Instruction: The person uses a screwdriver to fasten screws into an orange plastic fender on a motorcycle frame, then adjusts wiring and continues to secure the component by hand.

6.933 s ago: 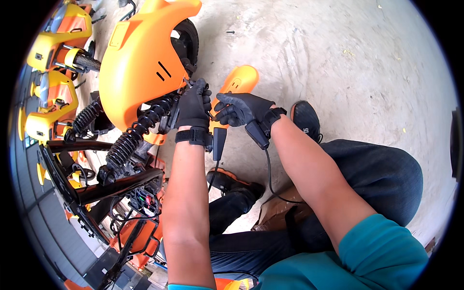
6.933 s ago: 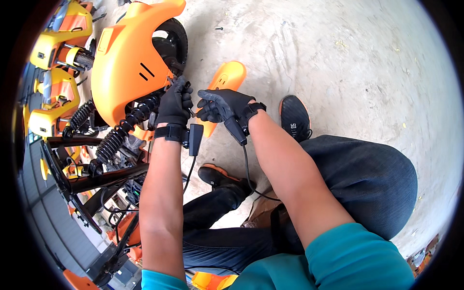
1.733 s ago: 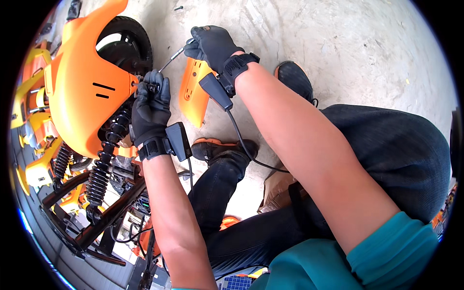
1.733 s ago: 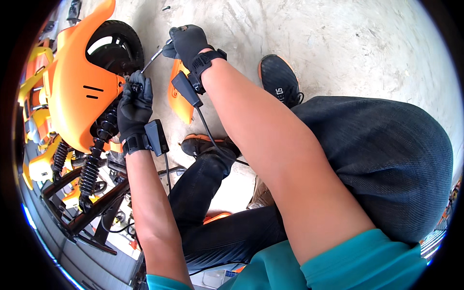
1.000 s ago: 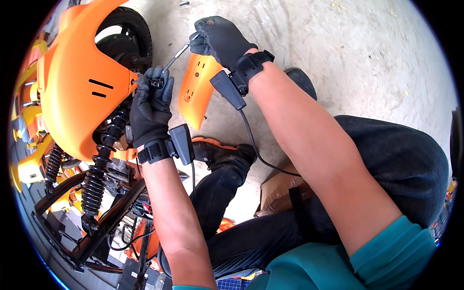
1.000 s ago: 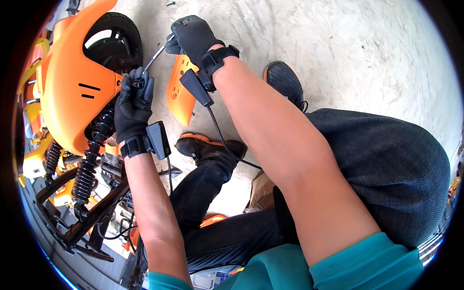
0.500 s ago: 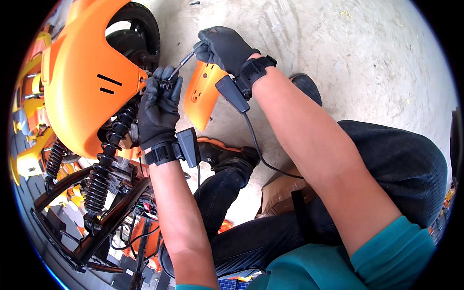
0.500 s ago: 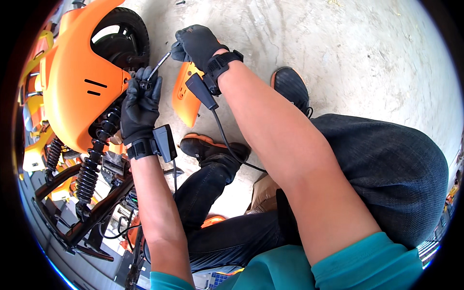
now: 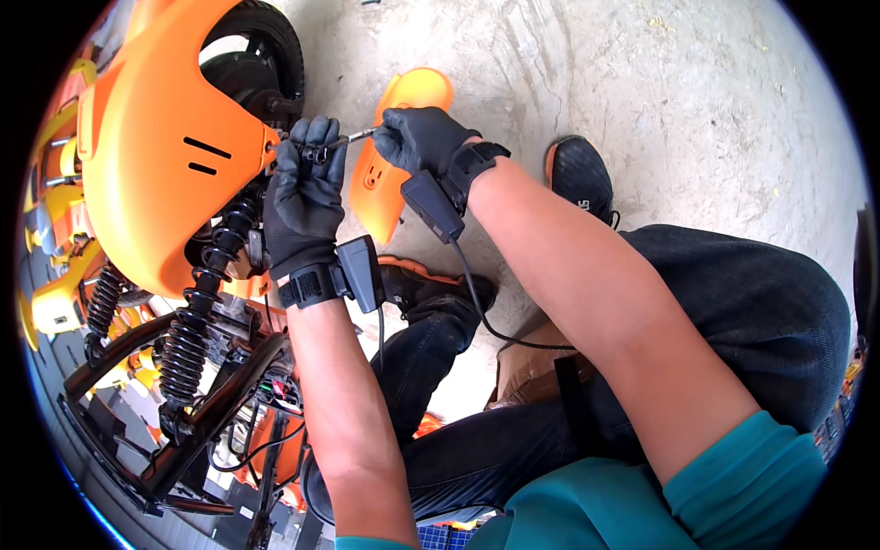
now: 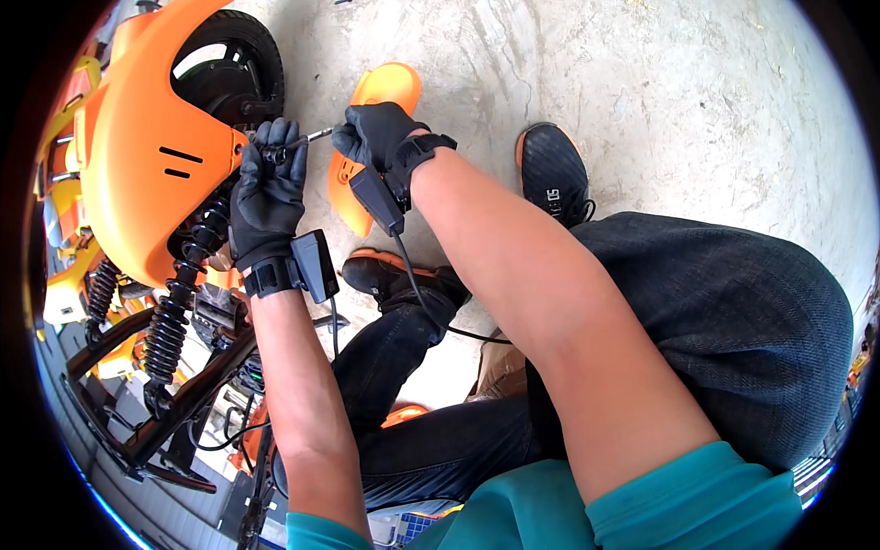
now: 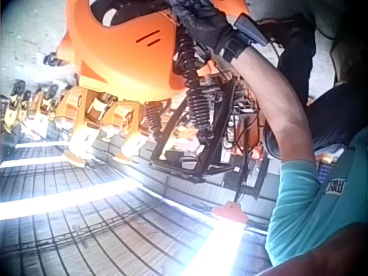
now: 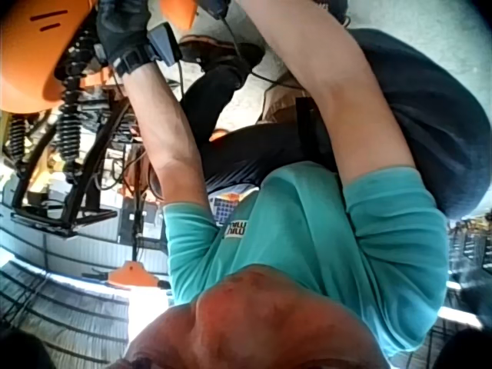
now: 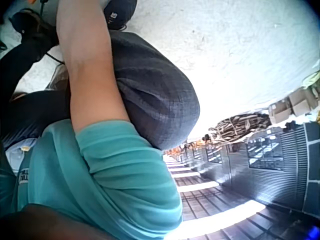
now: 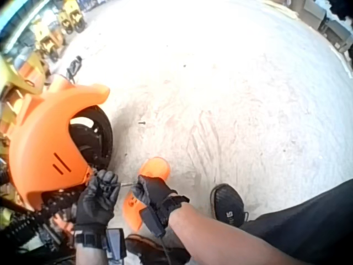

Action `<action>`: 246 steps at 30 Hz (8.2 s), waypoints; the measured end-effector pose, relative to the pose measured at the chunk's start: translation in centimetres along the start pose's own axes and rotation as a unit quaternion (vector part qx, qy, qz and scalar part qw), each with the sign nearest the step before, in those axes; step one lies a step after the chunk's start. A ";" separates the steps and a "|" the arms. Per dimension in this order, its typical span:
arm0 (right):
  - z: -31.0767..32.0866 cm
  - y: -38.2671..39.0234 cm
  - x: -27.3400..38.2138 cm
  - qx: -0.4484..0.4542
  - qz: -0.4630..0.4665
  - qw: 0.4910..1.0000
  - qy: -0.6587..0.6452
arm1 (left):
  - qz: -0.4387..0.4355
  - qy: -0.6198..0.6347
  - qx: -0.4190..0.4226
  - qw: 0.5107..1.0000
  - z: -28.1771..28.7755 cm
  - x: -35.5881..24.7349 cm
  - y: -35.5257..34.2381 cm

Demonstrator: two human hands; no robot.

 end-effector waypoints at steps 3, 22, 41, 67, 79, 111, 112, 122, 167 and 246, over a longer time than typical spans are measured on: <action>0.1 0.2 -2.0 -0.058 -0.092 0.988 -0.109 | -0.001 0.005 0.020 1.000 0.0 0.0 -0.1; -2.1 -0.4 -1.9 0.012 -0.113 0.994 0.000 | -0.007 -0.035 0.019 0.999 1.0 -0.3 0.2; -2.6 -1.9 1.3 0.065 0.065 0.995 0.035 | -0.031 -0.152 -0.114 0.981 -0.8 -0.5 0.9; -9.5 2.7 9.3 0.109 0.343 0.859 0.364 | -0.038 -0.234 -0.205 0.950 -0.8 -0.8 1.3; -19.5 13.5 4.1 0.277 0.576 0.442 0.629 | -0.005 0.010 -0.178 0.984 0.9 -0.7 0.0; 1.6 0.7 3.3 0.157 0.368 0.724 0.561 | -0.006 -0.116 -0.150 0.982 -0.3 -0.4 0.1; 1.5 0.5 2.6 0.143 0.338 0.769 0.522 | -0.007 -0.115 -0.145 0.983 -0.2 -0.4 -0.1; 1.4 0.3 -0.8 0.144 0.377 0.798 0.447 | -0.003 -0.108 -0.136 0.985 -0.5 -0.4 -0.3; 1.1 1.6 2.0 -0.133 0.065 0.987 0.062 | 0.007 -0.074 -0.145 0.987 1.6 -0.5 -0.4; 0.2 2.2 0.1 0.063 0.208 0.896 0.387 | 0.014 -0.011 -0.159 0.987 -0.3 -0.8 0.0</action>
Point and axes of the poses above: each hand's wrist, its own y-axis away from the middle knuckle, its own z-axis out of the back of the hand, x = y × z, the point moved 4 cm from there along -y, towards the middle knuckle, and after that the axes turned 13 degrees about z, right-handed, at the moved point
